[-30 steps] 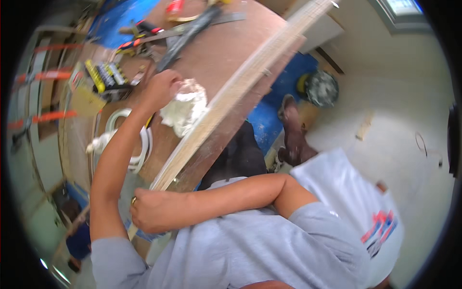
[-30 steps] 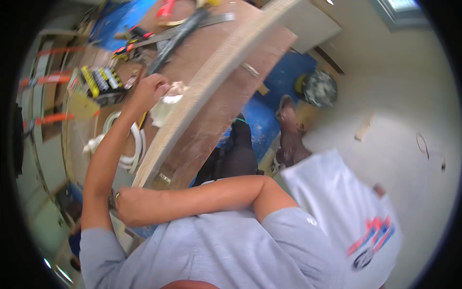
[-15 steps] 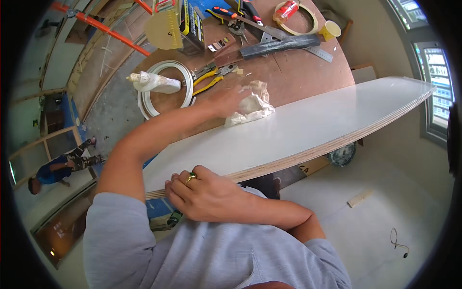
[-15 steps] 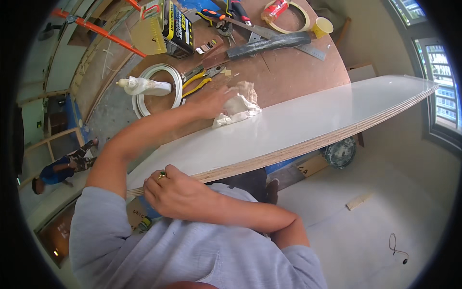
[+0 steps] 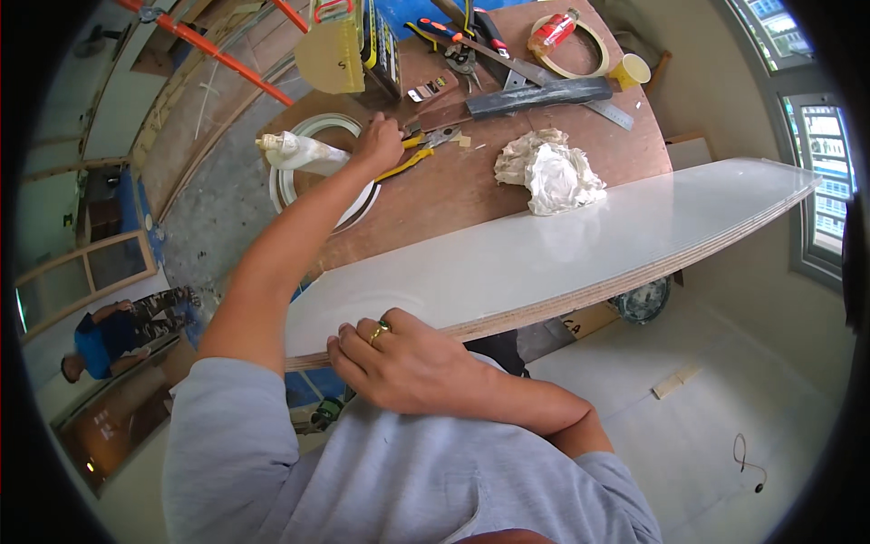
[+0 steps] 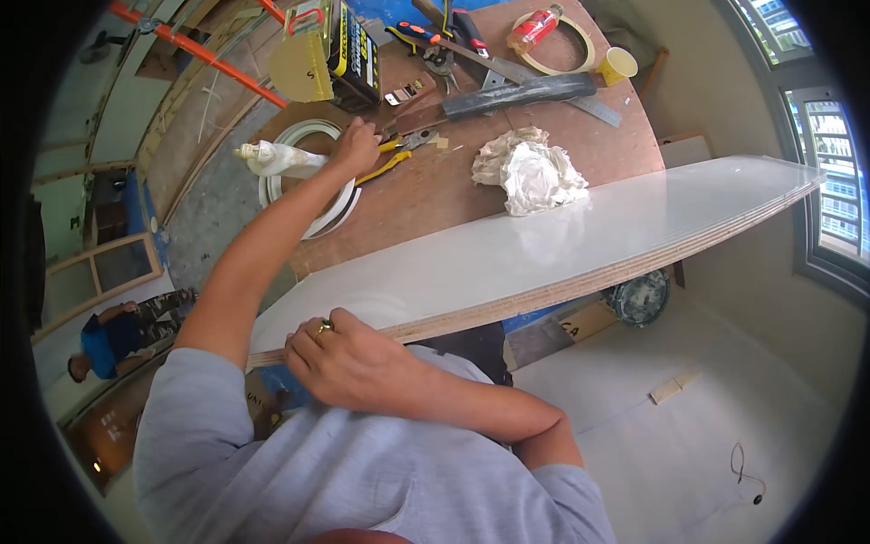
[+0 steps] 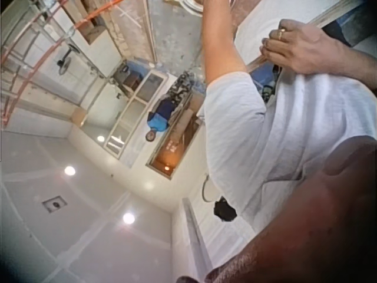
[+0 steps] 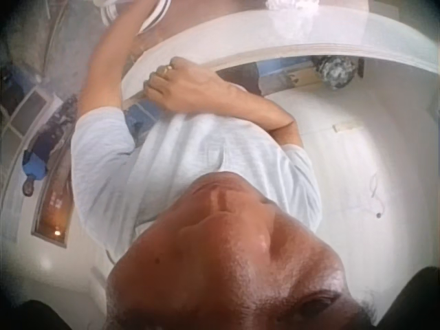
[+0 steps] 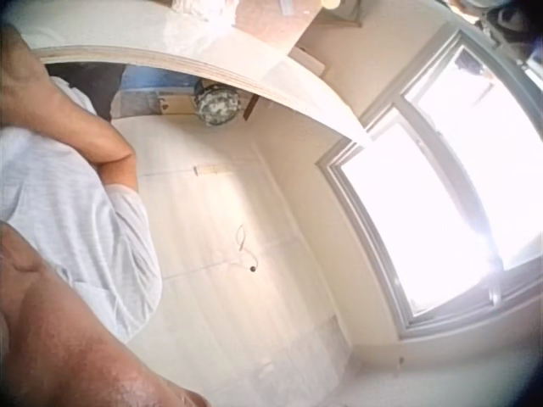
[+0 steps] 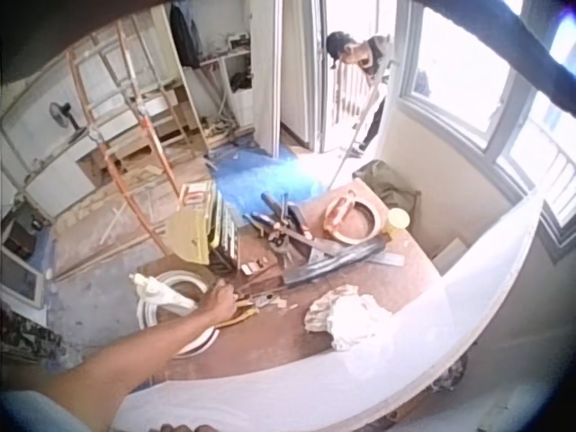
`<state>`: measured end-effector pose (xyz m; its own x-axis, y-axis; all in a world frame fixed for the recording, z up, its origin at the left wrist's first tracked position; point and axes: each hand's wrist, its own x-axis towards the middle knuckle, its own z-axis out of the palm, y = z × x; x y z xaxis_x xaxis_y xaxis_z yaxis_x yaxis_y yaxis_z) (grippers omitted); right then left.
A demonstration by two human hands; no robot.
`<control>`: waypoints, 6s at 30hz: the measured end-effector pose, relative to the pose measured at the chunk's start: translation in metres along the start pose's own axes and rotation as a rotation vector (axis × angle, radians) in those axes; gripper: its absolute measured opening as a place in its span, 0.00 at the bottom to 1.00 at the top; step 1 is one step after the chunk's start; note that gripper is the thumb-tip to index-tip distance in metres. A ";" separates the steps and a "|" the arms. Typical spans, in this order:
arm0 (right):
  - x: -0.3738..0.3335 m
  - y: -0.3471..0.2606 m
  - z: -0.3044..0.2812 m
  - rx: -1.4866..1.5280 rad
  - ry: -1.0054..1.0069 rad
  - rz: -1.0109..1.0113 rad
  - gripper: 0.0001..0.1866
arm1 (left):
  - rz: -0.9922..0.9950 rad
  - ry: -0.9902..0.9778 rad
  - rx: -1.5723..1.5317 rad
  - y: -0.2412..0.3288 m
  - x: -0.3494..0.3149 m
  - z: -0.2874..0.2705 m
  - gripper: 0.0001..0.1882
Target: The person trims the excess edge banding from a white cabinet door using a metal scraper and smooths the edges with a sanding block.
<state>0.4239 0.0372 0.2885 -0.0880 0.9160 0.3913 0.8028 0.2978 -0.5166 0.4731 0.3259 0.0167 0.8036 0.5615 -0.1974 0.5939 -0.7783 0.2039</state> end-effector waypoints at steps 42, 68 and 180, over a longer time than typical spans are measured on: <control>0.009 -0.004 -0.004 -0.172 -0.211 -0.012 0.25 | 0.472 -0.139 0.326 0.022 -0.079 -0.211 0.16; 0.182 -0.084 0.119 -0.202 -0.592 0.027 0.28 | -0.777 0.187 -2.067 -0.171 -0.503 0.038 0.14; 0.236 -0.044 0.159 0.678 -1.263 -0.004 0.05 | -0.863 0.702 -1.635 -0.116 -0.378 0.096 0.12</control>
<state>0.2739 0.2834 0.2821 -0.8340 0.4284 -0.3478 0.4018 0.0394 -0.9149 0.0963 0.1773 -0.0241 -0.0394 0.8941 -0.4461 -0.0997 0.4407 0.8921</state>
